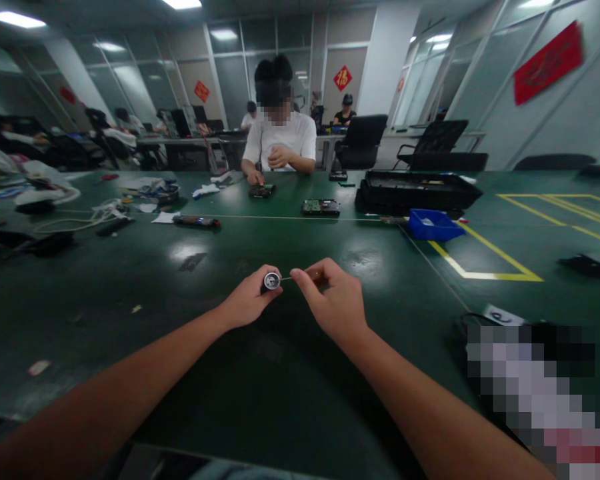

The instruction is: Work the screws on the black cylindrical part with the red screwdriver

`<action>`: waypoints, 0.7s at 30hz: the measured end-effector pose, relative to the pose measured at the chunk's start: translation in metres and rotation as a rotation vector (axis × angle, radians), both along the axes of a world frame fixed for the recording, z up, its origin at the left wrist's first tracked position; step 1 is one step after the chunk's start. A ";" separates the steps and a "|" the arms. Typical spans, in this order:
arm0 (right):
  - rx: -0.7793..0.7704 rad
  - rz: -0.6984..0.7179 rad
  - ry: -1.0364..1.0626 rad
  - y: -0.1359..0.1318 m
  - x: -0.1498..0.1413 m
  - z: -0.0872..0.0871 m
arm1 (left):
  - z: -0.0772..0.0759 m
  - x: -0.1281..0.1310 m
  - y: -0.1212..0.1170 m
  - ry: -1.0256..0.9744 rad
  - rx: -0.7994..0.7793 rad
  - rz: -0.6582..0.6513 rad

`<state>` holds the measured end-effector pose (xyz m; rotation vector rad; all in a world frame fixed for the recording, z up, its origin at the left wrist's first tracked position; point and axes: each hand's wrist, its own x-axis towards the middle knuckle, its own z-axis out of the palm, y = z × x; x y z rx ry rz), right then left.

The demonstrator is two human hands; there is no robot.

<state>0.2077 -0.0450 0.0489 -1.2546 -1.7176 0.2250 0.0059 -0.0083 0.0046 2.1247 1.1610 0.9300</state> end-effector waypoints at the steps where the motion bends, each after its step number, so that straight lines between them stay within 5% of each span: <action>1: 0.024 -0.026 -0.040 0.000 0.000 0.001 | 0.000 0.000 0.000 0.001 0.001 -0.003; 7: 0.069 -0.030 -0.116 -0.001 0.001 0.000 | -0.003 -0.001 0.001 0.022 0.021 -0.003; 16: 0.057 0.239 -0.110 -0.003 0.001 0.002 | -0.004 -0.001 0.003 0.041 0.032 0.002; 21: 0.007 0.165 -0.120 -0.005 0.001 0.002 | -0.005 -0.001 0.003 0.058 0.045 0.005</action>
